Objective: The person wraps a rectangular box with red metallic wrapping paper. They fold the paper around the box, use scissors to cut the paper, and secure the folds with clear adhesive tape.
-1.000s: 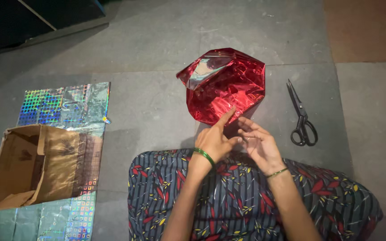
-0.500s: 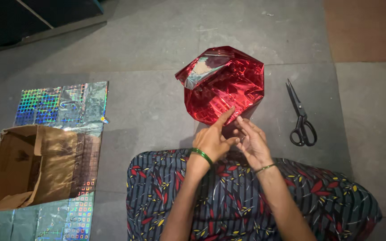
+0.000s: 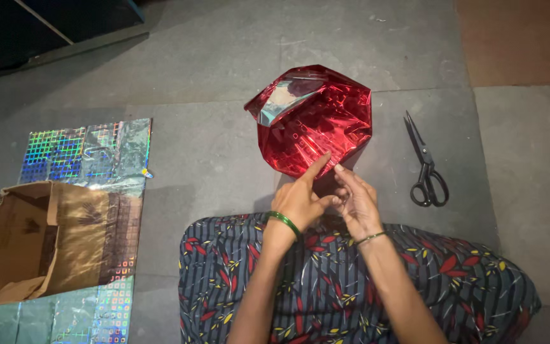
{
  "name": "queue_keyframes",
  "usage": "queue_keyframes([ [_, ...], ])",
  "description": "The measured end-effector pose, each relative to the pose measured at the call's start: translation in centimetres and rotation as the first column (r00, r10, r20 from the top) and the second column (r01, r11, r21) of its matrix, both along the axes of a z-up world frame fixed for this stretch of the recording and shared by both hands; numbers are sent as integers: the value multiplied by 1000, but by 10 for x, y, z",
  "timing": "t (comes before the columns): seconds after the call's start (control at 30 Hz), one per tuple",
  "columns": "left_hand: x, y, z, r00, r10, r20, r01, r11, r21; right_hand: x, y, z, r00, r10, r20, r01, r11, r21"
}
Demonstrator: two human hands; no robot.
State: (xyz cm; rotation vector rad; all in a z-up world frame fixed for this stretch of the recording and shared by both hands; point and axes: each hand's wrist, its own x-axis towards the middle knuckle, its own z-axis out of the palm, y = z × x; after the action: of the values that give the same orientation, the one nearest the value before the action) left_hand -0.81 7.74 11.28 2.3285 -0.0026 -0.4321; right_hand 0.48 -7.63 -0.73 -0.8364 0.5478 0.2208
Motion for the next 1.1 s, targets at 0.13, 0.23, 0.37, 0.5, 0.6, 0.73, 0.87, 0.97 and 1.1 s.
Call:
queue_keyframes([
  [0.13, 0, 0, 0, 1000, 7, -16, -8, 1000, -11, -1, 2, 1, 999, -33, -8, 33, 999, 1],
  [0.23, 1, 0, 1, 1000, -7, -3, 7, 1000, -3, -2, 4, 2, 998, -49, -38, 49, 999, -13],
  [0.37, 0, 1, 2, 1000, -5, 0, 5, 1000, 8, -2, 6, 4, 998, -55, -33, 54, 998, -30],
  [0.5, 1, 1, 5, 1000, -22, 17, 22, 1000, 5, -1, 9, 2, 998, -70, 1, 70, 986, -149],
  [0.6, 1, 3, 9, 999, -24, -37, 24, 1000, -14, -1, 12, -4, 994, -100, 37, 106, 959, -262],
  [0.73, -1, 3, 11, 1000, -17, -24, 16, 999, -46, 1, 14, -18, 987, -127, 100, 151, 945, -290],
  [0.87, -2, 3, 11, 1000, -9, -27, 7, 998, -69, 4, 14, -29, 967, -143, 211, 211, 912, -352],
  [0.97, -7, 7, 13, 998, -48, 37, 52, 993, -110, 1, 4, -28, 982, -164, 98, 191, 867, -460],
  [1.1, -27, 19, 15, 999, -45, -20, 37, 950, -310, -15, -30, -11, 961, -238, 144, 275, 886, -372],
])
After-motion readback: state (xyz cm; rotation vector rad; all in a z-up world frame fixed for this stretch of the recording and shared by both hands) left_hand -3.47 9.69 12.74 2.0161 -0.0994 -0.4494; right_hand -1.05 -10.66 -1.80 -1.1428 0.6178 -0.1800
